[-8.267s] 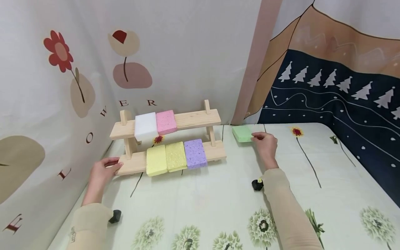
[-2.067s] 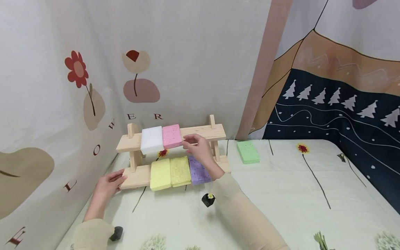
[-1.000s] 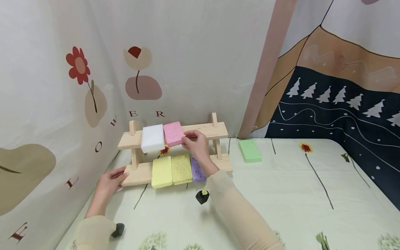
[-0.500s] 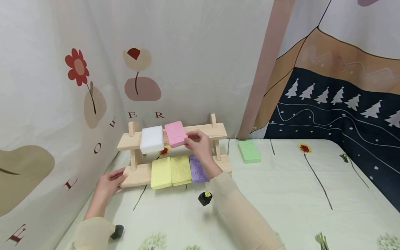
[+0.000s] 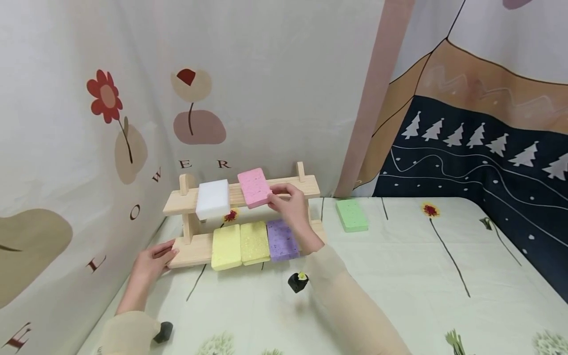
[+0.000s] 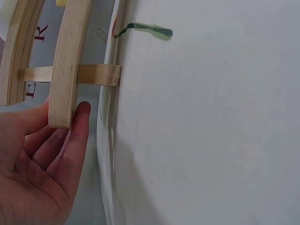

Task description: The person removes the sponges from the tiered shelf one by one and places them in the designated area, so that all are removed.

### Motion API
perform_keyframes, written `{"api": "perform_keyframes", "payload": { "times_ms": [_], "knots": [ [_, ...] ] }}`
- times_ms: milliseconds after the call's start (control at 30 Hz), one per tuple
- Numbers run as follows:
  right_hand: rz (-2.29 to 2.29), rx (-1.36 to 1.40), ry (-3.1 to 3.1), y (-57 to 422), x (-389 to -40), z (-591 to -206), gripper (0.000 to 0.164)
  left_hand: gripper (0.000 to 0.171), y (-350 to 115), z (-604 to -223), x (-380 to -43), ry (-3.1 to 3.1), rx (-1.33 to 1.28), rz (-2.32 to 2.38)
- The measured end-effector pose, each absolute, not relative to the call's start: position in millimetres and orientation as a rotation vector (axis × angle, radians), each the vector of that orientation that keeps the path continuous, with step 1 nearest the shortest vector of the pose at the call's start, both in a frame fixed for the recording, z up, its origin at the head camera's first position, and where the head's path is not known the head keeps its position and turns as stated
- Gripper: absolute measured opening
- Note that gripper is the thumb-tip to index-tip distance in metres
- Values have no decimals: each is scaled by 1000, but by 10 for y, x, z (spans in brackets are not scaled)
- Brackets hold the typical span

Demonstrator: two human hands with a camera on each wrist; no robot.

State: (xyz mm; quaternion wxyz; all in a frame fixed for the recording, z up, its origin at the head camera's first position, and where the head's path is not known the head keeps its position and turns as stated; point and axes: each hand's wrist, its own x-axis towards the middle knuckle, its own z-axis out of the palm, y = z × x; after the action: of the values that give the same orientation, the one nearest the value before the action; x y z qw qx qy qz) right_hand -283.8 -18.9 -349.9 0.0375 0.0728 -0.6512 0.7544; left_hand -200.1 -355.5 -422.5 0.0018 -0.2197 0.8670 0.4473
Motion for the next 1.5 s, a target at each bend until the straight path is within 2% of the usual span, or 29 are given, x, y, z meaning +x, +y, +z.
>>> {"api": "perform_keyframes", "payload": {
  "times_ms": [1500],
  "knots": [
    [2121,82,-2094,939,-2788,-3494,30,56,-3581,-4248,-2005,2755,-640,1387]
  ]
}}
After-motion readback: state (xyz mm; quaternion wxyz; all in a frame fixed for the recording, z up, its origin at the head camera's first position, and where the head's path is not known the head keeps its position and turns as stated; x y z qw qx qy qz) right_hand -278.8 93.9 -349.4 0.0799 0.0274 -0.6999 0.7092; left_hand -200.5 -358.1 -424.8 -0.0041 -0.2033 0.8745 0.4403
